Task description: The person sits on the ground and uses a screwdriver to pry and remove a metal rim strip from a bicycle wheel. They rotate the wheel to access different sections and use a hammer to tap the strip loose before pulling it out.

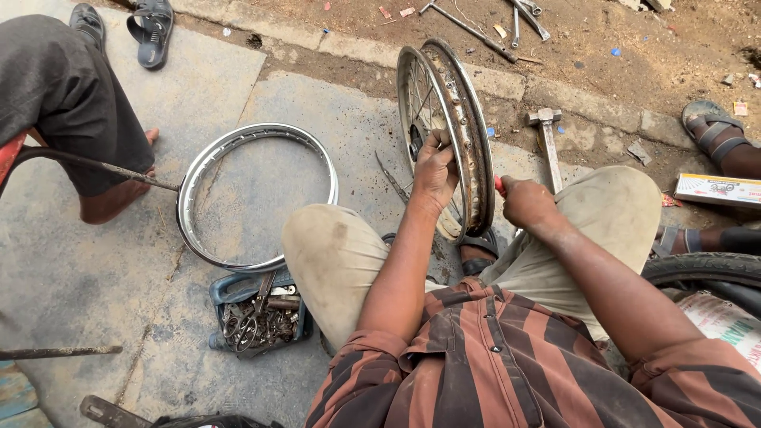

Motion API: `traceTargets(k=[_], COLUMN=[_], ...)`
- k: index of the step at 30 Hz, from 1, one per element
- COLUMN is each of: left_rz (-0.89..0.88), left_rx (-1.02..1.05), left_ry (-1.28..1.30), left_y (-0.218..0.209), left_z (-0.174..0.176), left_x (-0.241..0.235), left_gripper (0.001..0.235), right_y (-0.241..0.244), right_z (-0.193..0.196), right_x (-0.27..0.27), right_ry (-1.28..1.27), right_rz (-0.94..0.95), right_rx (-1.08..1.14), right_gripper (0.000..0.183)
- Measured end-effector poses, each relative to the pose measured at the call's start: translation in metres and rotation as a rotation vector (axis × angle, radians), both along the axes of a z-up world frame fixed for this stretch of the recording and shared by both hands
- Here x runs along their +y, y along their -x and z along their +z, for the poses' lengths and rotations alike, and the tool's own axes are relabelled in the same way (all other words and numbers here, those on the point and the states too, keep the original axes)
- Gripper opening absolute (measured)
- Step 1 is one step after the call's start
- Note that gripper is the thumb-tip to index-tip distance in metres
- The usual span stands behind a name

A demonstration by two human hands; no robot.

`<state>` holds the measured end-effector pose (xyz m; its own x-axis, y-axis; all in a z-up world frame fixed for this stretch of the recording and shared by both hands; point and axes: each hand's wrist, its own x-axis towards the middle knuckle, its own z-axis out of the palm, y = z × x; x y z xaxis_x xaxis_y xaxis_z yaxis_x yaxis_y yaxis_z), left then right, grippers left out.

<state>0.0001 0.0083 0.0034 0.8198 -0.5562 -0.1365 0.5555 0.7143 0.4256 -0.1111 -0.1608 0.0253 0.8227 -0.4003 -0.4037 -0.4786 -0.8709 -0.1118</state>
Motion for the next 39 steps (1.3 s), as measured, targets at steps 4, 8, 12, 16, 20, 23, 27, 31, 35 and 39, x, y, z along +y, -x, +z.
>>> traceTargets(k=[4,8,12,16,20,23,27,31,35,39], left_rz=[-0.005,-0.006,-0.008,-0.022,-0.034,-0.062,-0.064,-0.064,-0.004,-0.037], left_rx=[0.017,-0.026,-0.009,-0.078,-0.09,-0.117,-0.091,-0.089,-0.025,-0.046], left_ry=[-0.031,-0.006,-0.02,-0.011,-0.082,-0.088,-0.026,-0.015,-0.11,-0.044], left_y=[0.0,0.005,0.006,0.009,0.013,0.009,0.009,0.009,0.009,0.008], left_z=[0.005,0.006,0.004,0.003,0.004,0.006,0.005,-0.001,0.006,0.016], left_x=[0.0,0.004,0.004,0.009,0.015,0.017,0.023,0.017,0.022,0.013], left_gripper=[0.022,0.022,0.021,0.024,0.021,0.03,0.034,0.039,0.048,0.051], right_y=[-0.015,-0.006,-0.006,-0.019,0.032,0.114,0.211,0.257,0.259,0.261], right_z=[0.029,0.016,-0.026,-0.02,0.052,0.121,0.135,0.103,0.093,0.099], right_x=[-0.038,-0.03,-0.013,-0.028,-0.048,-0.076,-0.096,-0.088,-0.079,-0.084], right_ry=[0.04,0.03,-0.036,-0.022,-0.898,-1.5,-1.549,-1.553,-1.571,-1.534], right_rz=[-0.018,0.011,0.034,0.028,-0.205,0.061,-0.031,-0.337,-0.474,-0.474], right_rx=[-0.157,-0.093,-0.04,-0.09,-0.474,-0.559,-0.408,-0.405,-0.461,-0.458], right_gripper=[0.03,0.027,0.025,0.044,0.073,0.09,0.101,0.11,0.114,0.112])
